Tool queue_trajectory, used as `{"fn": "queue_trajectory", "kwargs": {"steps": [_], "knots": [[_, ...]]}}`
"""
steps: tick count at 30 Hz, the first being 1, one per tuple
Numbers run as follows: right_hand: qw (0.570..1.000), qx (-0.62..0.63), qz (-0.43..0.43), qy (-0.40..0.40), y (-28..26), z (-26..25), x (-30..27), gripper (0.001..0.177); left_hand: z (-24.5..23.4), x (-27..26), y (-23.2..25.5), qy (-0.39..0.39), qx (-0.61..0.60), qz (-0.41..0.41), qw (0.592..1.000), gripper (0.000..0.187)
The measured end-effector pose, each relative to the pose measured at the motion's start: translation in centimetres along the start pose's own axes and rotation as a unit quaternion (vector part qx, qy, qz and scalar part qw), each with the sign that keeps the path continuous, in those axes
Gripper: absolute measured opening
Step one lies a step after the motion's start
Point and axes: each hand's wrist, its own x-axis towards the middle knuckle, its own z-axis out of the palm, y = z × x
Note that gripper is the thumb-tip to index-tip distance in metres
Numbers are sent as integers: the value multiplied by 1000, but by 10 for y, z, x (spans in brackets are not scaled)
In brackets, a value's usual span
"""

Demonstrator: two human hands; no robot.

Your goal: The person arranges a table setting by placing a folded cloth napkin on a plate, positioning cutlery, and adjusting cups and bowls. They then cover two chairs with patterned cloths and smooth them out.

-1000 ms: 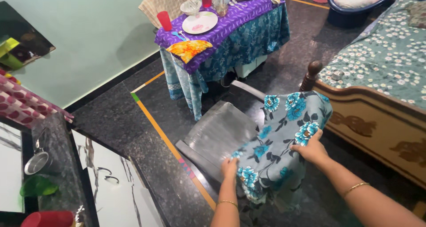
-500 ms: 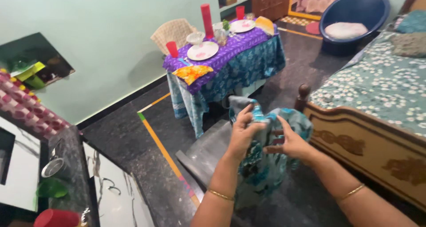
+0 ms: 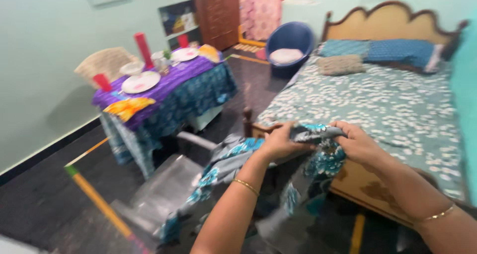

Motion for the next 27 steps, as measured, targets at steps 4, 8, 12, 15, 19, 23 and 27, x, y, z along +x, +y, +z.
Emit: {"fn": "queue_trajectory", "kwargs": {"steps": [4, 8, 12, 15, 19, 23, 27], "knots": [[980, 130, 38, 143, -4, -63, -30, 22, 53, 32, 48, -3, -151, 103, 983, 47], [967, 61, 38, 243, -5, -118, -63, 28, 96, 63, 95, 129, -157, 215, 955, 42], [966, -79, -91, 229, 34, -137, -91, 39, 118, 75, 138, 207, -236, 261, 913, 40], [912, -267, -48, 307, 84, -136, -88, 48, 125, 79, 167, 176, -351, 234, 889, 25], [965, -168, 66, 191, 145, -131, -85, 28, 114, 103, 223, 104, -591, 281, 749, 23], [984, 93, 150, 6, 168, -125, -97, 33, 100, 126, 280, 82, -641, 263, 716, 21], [974, 35, 224, 11, 152, -172, -104, 29, 95, 126, 283, 75, -472, 199, 856, 18]]}}
